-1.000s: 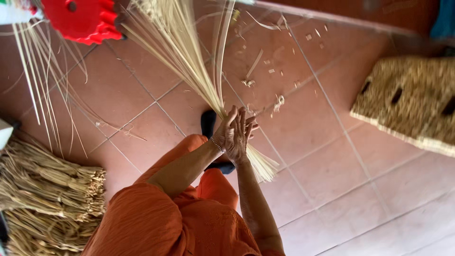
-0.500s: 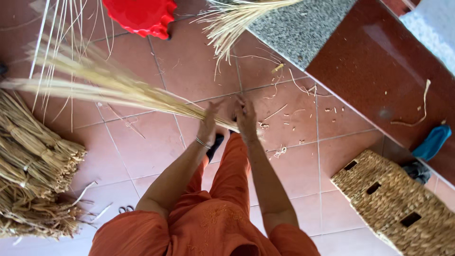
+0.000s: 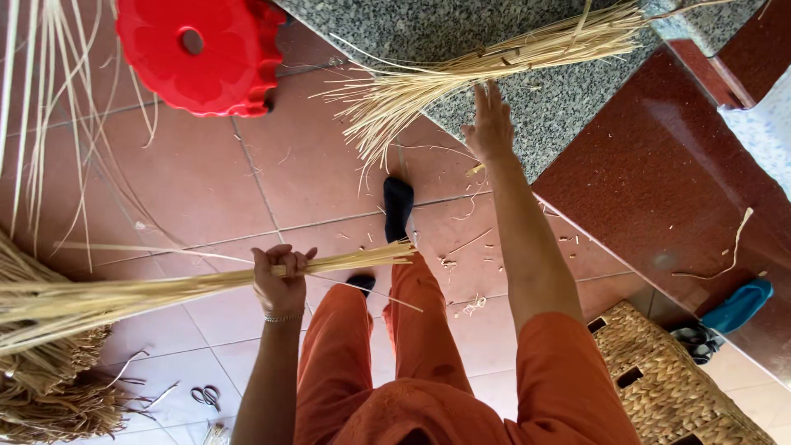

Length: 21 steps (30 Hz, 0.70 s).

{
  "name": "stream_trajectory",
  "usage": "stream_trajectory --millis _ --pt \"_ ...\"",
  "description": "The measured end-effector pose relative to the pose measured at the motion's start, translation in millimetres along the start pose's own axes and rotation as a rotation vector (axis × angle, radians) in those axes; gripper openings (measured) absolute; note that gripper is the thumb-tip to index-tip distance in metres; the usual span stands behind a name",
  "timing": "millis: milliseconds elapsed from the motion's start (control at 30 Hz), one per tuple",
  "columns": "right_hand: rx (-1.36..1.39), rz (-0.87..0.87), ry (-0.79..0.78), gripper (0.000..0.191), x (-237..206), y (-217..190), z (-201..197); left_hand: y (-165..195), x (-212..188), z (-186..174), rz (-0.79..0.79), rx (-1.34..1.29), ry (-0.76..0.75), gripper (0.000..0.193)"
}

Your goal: The person sits on a tiled floor and gathers dried plant stalks into bundles. They align the stalks, wrap a thin strip around the middle to secure them, and place the finished bundles aside. A pair of scissors is visible on the floor but not used.

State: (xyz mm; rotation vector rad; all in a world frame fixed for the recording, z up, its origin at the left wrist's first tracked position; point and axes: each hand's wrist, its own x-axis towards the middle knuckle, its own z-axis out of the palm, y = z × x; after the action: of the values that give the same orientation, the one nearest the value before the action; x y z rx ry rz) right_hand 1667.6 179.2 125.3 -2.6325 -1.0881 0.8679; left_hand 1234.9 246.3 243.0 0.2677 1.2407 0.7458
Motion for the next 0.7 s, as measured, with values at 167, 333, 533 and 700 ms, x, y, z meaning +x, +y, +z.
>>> stream_trajectory --millis 167,333,533,700 --pt "-0.057 -0.035 -0.015 0.102 59.6 28.8 15.1 -30.8 15.9 -4.6 -0.036 -0.001 0.087 0.062" --pt "-0.103 -0.185 0.225 0.053 37.4 74.6 57.4 -32.7 27.8 -4.5 -0.051 0.017 0.083 0.061" --pt "-0.258 -0.178 0.183 0.036 4.1 113.4 56.5 -24.9 36.7 3.1 -0.049 -0.004 0.039 0.061" --pt "0.024 0.091 0.207 0.020 37.6 91.4 46.2 -27.0 39.5 3.2 -0.060 0.001 0.058 0.059"
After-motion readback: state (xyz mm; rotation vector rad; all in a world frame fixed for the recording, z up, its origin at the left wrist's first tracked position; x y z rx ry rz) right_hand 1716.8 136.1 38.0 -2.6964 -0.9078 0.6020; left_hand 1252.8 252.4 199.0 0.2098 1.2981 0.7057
